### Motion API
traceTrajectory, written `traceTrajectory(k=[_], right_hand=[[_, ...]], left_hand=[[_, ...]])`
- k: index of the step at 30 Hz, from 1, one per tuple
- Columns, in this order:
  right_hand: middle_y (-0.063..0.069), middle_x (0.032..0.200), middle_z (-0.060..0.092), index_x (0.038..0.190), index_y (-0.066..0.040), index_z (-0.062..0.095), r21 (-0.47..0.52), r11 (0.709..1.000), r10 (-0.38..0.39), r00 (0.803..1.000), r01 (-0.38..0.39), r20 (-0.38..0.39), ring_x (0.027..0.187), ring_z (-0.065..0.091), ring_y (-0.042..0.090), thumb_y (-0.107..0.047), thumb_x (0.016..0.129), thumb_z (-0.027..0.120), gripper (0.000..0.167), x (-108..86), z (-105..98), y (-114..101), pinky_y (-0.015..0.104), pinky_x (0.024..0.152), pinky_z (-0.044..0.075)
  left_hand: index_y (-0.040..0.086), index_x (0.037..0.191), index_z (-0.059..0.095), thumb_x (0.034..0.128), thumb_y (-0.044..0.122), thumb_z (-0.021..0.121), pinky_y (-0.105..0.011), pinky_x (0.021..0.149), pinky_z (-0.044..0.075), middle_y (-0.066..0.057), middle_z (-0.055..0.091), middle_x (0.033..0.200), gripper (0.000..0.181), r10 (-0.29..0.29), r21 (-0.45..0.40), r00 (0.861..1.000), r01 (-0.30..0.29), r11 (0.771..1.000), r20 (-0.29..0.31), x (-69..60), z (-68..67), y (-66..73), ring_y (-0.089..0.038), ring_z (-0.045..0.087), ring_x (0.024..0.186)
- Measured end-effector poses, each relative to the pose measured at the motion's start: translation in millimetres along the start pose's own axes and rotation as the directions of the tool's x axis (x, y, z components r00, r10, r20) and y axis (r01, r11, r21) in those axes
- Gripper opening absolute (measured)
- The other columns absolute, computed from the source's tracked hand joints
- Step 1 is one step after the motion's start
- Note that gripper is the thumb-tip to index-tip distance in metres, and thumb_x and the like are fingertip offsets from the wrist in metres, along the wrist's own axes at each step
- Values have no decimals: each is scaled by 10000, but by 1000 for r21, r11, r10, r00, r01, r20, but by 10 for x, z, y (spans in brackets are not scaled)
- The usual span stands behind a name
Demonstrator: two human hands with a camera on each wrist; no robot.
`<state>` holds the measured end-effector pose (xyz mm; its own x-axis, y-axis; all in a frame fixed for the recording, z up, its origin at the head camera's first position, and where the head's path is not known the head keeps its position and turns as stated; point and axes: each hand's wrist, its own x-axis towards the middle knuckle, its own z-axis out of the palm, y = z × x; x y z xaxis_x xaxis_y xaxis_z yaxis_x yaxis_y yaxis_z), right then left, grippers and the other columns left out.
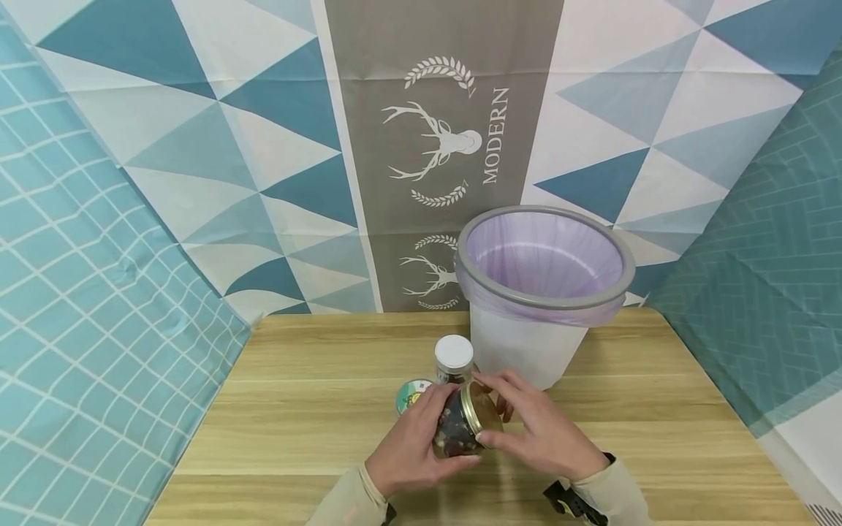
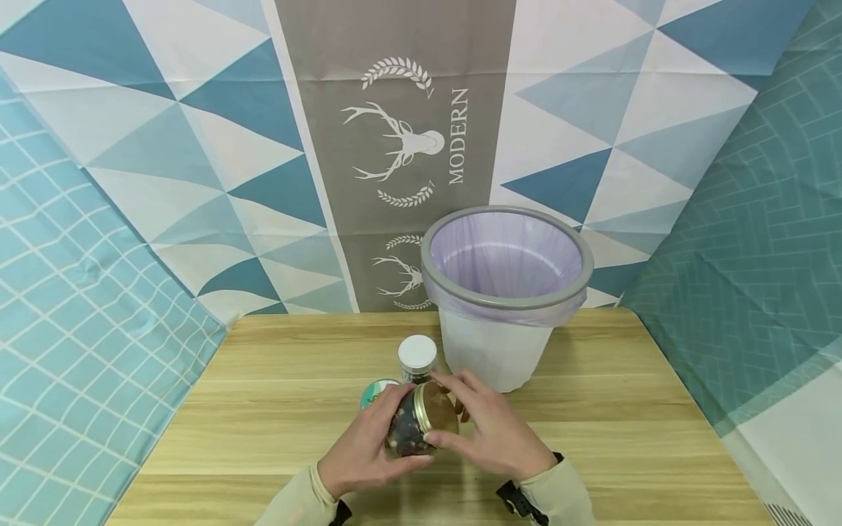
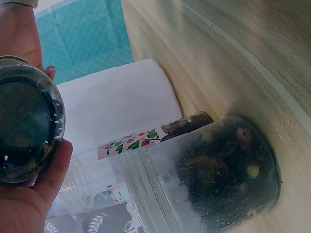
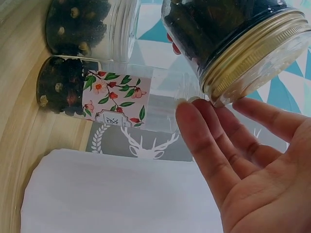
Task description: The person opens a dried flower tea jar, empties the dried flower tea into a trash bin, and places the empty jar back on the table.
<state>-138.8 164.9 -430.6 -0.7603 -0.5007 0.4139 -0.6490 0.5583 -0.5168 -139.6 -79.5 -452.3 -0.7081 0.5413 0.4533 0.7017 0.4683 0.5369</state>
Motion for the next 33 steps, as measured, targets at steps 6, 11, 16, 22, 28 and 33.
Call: traceTrajectory(k=[6, 11, 16, 22, 28, 33], right_hand=[[-107, 1260, 562, 1515, -162, 511, 29, 1000, -8, 999, 8, 31, 937, 554, 11, -477, 912, 760, 724, 5, -6, -1, 285, 772, 548], [-97, 1302, 539, 1563, -208, 451, 66, 997, -45, 997, 41, 63, 999, 568, 18, -453, 910, 773, 768, 0, -25, 19, 295, 831, 566], [-75, 1354, 528, 1583, -180, 425, 59, 997, -43, 997, 39, 69, 1093, 591, 56, -478, 906, 769, 816, -6, -52, 23, 353, 903, 581], [-72, 1321, 556, 1589, -245, 415, 33, 999, -5, 999, 4, 37, 1039, 592, 58, -499, 931, 727, 771, -2, -46, 13, 354, 836, 580], [-66, 1222, 589, 1557, -217, 461, 21, 1000, -16, 1000, 15, 17, 954, 573, 38, -505, 935, 720, 733, -6, -27, 19, 291, 783, 548], [-63, 1198, 587, 1521, -152, 502, 33, 999, 4, 999, -6, 32, 907, 555, 13, -458, 923, 753, 718, -10, -7, 21, 282, 753, 548]], left_hand=[[166, 1483, 433, 798, 427, 869, -358, 988, 560, 21, 569, 1369, 852, -4, -1, 1000, 4, 1000, 6, -3, -1, 2, -122, 591, 1191], [164, 1487, 432, 834, 511, 823, -364, 1010, 553, 16, 563, 1386, 836, -3, 5, 1000, 3, 1000, 16, -1, -8, -2, -128, 585, 1215], [152, 1486, 434, 847, 548, 798, -364, 1010, 554, 5, 568, 1379, 835, 2, 12, 1000, -2, 1000, 20, 6, -19, -8, -131, 585, 1216], [156, 1485, 437, 811, 475, 849, -363, 997, 558, 10, 575, 1363, 852, -7, 9, 1000, 7, 1000, 19, 9, -21, -4, -126, 588, 1201], [158, 1482, 440, 801, 459, 859, -359, 997, 557, 18, 571, 1362, 854, -21, 9, 1000, 21, 1000, 21, 4, -15, 4, -119, 583, 1201], [162, 1481, 446, 815, 478, 846, -355, 999, 557, 26, 566, 1367, 839, -24, 3, 999, 24, 1000, 28, 9, -8, 4, -111, 580, 1202]])
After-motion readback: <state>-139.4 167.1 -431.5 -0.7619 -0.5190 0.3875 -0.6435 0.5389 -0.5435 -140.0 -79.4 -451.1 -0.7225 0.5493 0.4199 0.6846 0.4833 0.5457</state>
